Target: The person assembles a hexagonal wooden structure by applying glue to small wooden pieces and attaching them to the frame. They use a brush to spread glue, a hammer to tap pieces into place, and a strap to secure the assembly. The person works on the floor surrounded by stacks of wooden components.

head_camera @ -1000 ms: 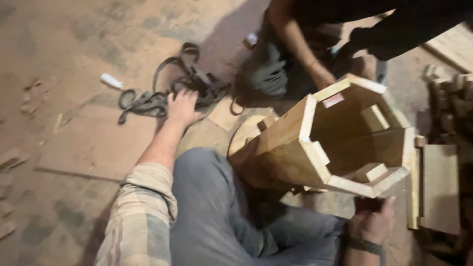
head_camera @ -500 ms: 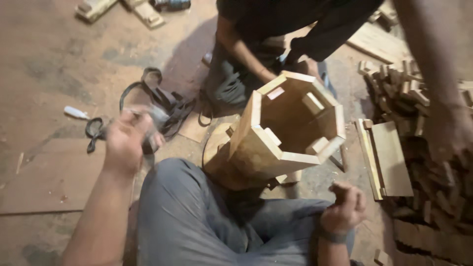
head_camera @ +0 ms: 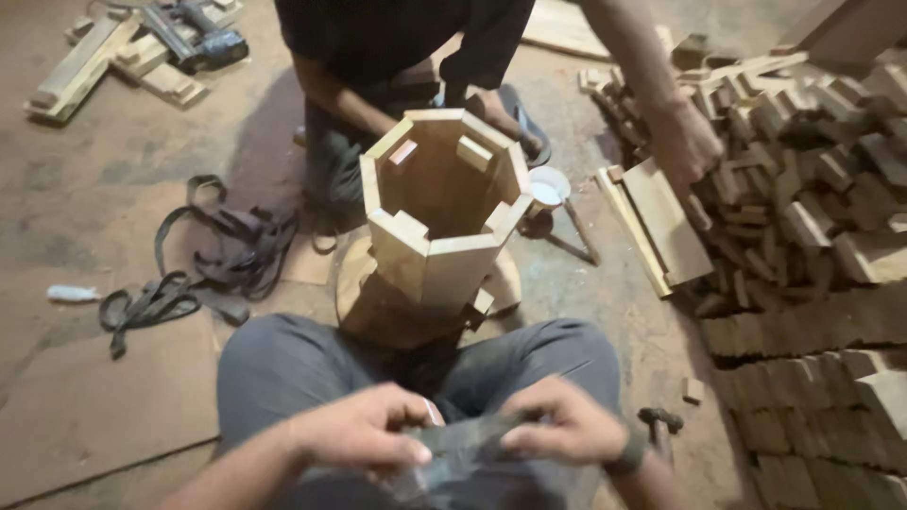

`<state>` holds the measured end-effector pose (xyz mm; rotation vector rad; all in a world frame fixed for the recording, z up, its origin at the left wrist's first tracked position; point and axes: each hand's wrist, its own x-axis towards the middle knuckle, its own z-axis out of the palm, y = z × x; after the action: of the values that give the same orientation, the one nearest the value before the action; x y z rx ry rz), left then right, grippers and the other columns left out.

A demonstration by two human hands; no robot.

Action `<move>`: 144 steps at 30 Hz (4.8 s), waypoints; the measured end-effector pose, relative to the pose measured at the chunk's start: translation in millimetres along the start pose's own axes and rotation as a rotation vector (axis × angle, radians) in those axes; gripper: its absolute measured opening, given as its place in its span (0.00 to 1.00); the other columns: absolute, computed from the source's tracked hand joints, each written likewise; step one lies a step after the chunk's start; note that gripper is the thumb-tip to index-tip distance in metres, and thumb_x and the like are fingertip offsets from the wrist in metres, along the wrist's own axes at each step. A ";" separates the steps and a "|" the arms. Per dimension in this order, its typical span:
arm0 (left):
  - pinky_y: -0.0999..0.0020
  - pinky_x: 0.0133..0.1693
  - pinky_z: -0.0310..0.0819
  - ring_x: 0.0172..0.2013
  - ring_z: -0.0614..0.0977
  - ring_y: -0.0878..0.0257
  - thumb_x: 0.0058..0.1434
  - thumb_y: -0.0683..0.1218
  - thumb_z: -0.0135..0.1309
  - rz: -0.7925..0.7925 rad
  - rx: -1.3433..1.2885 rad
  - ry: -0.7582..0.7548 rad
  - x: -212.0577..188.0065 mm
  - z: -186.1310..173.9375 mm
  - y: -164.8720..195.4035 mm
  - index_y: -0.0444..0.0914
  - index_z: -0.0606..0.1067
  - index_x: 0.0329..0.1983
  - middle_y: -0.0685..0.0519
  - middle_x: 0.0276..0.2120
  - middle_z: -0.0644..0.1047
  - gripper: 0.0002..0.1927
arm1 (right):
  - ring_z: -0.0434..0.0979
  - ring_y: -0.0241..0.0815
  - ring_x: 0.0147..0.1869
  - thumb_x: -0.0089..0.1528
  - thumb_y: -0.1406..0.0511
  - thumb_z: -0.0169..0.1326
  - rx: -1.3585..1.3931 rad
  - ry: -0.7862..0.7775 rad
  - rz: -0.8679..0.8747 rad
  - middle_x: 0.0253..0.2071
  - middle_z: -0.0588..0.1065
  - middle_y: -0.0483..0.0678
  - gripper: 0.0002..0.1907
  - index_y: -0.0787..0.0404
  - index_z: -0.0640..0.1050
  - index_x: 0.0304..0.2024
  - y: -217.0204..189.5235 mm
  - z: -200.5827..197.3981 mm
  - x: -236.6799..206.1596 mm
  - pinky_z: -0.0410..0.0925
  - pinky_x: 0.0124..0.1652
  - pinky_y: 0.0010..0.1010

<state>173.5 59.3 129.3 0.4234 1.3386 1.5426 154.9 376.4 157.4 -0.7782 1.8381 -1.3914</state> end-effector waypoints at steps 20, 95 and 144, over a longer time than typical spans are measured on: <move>0.53 0.36 0.75 0.30 0.80 0.46 0.61 0.48 0.54 0.689 1.651 0.810 -6.7 -11.8 120.7 0.35 0.74 0.31 0.44 0.30 0.75 0.11 | 0.78 0.46 0.38 0.49 0.62 0.61 -1.192 0.037 -0.330 0.26 0.73 0.45 0.08 0.56 0.75 0.22 -102.3 -14.1 17.6 0.55 0.67 0.56; 0.53 0.42 0.78 0.40 0.83 0.48 0.38 0.60 0.74 0.121 1.622 0.825 23.7 -71.3 187.8 0.36 0.76 0.36 0.45 0.34 0.81 0.32 | 0.77 0.49 0.37 0.55 0.61 0.65 -1.293 0.479 -0.337 0.28 0.76 0.48 0.10 0.60 0.78 0.27 -101.3 -70.6 83.7 0.70 0.41 0.40; 0.57 0.44 0.79 0.39 0.84 0.51 0.45 0.55 0.71 -0.089 1.513 0.914 50.3 -125.0 191.8 0.39 0.83 0.34 0.46 0.34 0.82 0.19 | 0.79 0.45 0.38 0.52 0.59 0.66 -1.389 0.403 -0.353 0.33 0.78 0.44 0.11 0.55 0.82 0.33 -96.1 -131.4 106.8 0.72 0.33 0.35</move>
<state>-32.2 58.4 241.8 0.5235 3.0722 0.2764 -8.7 340.3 256.5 -1.5856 3.0504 -0.2004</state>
